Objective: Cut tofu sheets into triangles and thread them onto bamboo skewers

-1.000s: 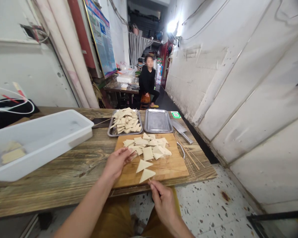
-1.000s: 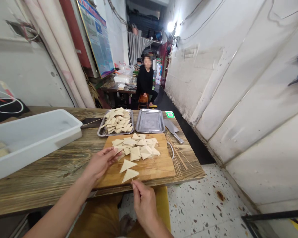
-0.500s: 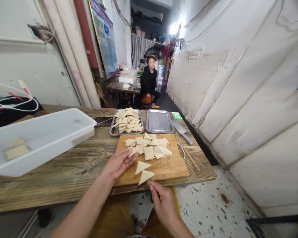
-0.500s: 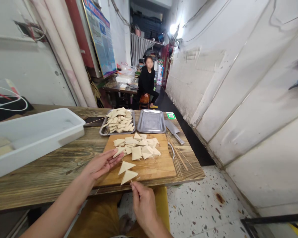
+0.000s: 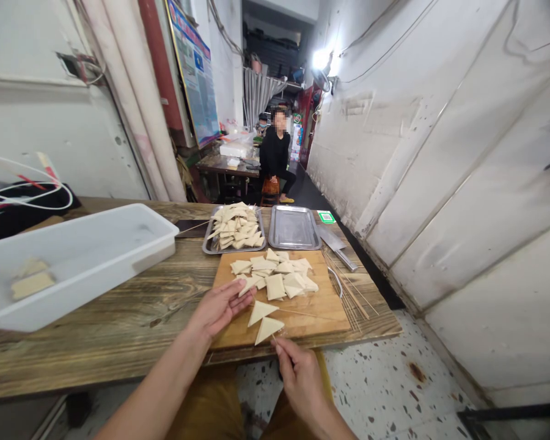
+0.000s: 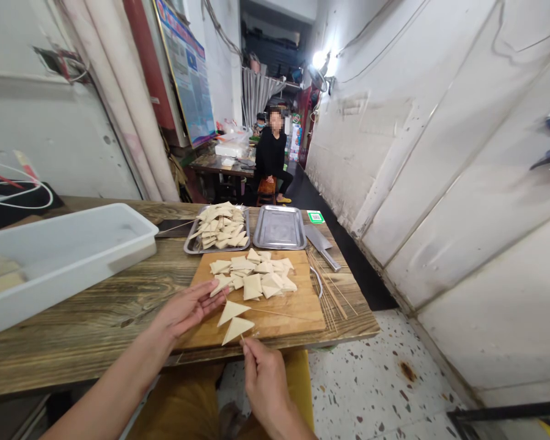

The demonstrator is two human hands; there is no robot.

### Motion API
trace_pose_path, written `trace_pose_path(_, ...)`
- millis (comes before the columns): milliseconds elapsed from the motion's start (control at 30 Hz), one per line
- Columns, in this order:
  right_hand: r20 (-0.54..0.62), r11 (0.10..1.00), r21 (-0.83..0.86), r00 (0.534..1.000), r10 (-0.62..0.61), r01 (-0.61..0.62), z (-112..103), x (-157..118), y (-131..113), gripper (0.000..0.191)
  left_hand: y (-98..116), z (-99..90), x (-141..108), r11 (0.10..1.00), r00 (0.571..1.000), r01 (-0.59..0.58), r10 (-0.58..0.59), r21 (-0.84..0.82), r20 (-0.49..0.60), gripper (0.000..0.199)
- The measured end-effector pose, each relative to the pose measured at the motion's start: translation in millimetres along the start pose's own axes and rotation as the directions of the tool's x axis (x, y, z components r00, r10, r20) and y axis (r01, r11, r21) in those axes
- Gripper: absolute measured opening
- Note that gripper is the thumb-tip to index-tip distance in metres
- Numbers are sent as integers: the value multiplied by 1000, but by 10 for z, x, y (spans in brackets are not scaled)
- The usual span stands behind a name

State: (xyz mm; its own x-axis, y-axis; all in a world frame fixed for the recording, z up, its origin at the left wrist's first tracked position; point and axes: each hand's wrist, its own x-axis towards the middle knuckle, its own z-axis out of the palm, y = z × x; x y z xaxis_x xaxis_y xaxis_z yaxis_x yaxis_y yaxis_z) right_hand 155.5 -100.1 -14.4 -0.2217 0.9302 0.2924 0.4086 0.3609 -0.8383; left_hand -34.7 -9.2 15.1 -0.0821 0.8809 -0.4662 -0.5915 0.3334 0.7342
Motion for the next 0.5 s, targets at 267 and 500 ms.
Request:
trace_pose_path(267,-11,1000,-12,1000,-4,4,12,22,-2,27,-10,12,-29,1000,999,-6,6,16,36,10)
trace_pose_path(500,10,1000,10,1000,8,-8,28,12,5,27,-64,22,-78,998,999,-11,9,54,38,11)
